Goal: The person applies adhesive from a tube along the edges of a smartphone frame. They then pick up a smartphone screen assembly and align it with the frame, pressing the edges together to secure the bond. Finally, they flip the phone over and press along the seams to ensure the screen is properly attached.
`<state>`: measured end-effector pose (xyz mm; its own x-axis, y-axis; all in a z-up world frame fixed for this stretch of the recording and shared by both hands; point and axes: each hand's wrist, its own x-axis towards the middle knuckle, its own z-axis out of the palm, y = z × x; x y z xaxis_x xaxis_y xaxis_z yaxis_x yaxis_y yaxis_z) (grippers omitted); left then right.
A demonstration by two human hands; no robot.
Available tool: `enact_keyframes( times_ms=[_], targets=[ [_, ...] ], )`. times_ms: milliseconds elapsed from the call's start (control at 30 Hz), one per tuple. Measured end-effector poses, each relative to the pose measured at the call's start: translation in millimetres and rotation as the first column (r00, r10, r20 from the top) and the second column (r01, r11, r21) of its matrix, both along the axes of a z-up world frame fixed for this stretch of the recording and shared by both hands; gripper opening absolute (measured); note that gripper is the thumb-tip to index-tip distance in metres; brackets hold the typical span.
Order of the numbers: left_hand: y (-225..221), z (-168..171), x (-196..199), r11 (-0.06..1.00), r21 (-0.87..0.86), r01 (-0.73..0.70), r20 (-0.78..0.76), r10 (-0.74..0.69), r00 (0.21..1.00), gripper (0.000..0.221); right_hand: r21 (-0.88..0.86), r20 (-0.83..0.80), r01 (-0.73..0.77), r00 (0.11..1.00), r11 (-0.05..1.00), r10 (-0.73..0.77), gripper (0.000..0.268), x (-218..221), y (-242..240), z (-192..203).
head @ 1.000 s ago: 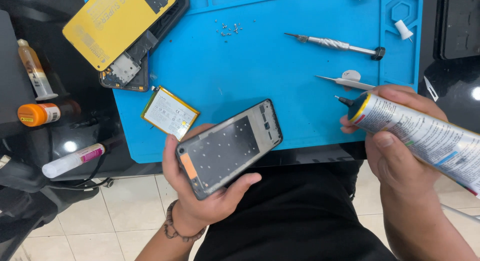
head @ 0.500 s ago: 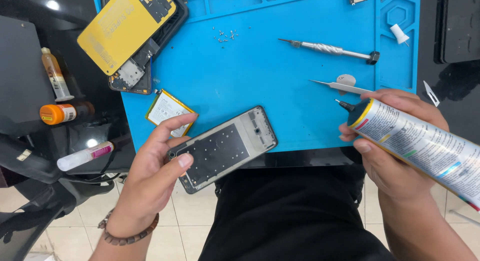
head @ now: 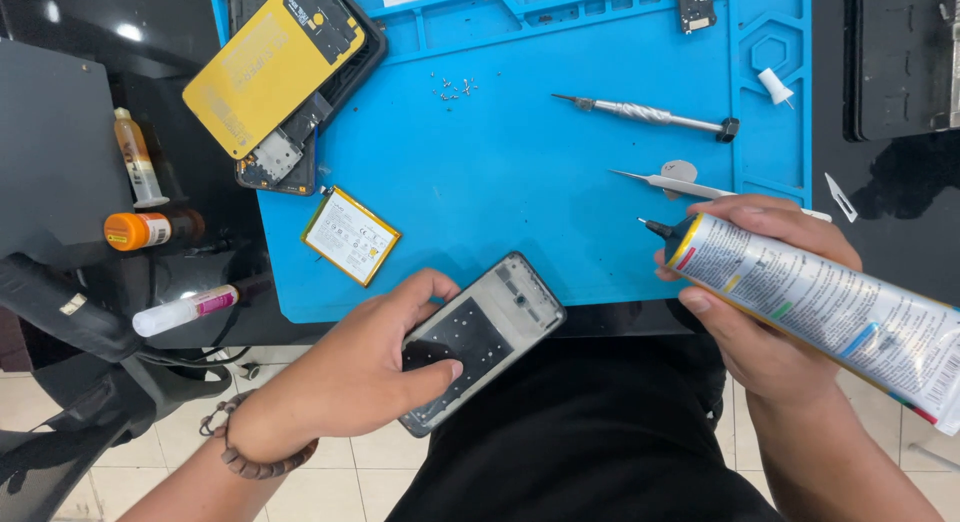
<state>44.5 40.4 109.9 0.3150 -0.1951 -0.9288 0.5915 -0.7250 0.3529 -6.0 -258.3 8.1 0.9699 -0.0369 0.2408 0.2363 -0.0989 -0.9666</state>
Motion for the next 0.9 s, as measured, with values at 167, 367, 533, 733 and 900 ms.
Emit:
enact_keyframes(
  times_ms=[167, 367, 533, 733, 900],
  targets=[
    [2, -32, -22, 0.977, -0.143, -0.158, 0.282, 0.193, 0.94, 0.037, -0.12, -0.011, 0.021, 1.0, 0.993, -0.023, 0.05, 1, 5, 8],
    [-20, -34, -19, 0.951, -0.207, -0.231, 0.354, 0.293, 0.888, 0.065, -0.277, 0.042, -0.037, 0.998, 0.96, 0.051, 0.05, 12, 22, 23],
    [-28, -28, -14, 0.935, -0.233, -0.268, 0.384, 0.341, 0.858, 0.088, -0.337, 0.038, -0.078, 0.995, 0.938, 0.096, 0.044, 19, 35, 29],
    [-29, -33, -12, 0.978, -0.13, -0.166, 0.543, 0.21, 0.813, 0.094, -0.412, 0.048, -0.074, 0.993, 0.908, 0.103, 0.041, 27, 45, 33],
    [-26, -34, -9, 0.966, -0.181, -0.185, 0.528, 0.254, 0.81, 0.083, -0.452, 0.009, -0.09, 0.994, 0.888, 0.106, 0.042, 32, 52, 36]
  ],
)
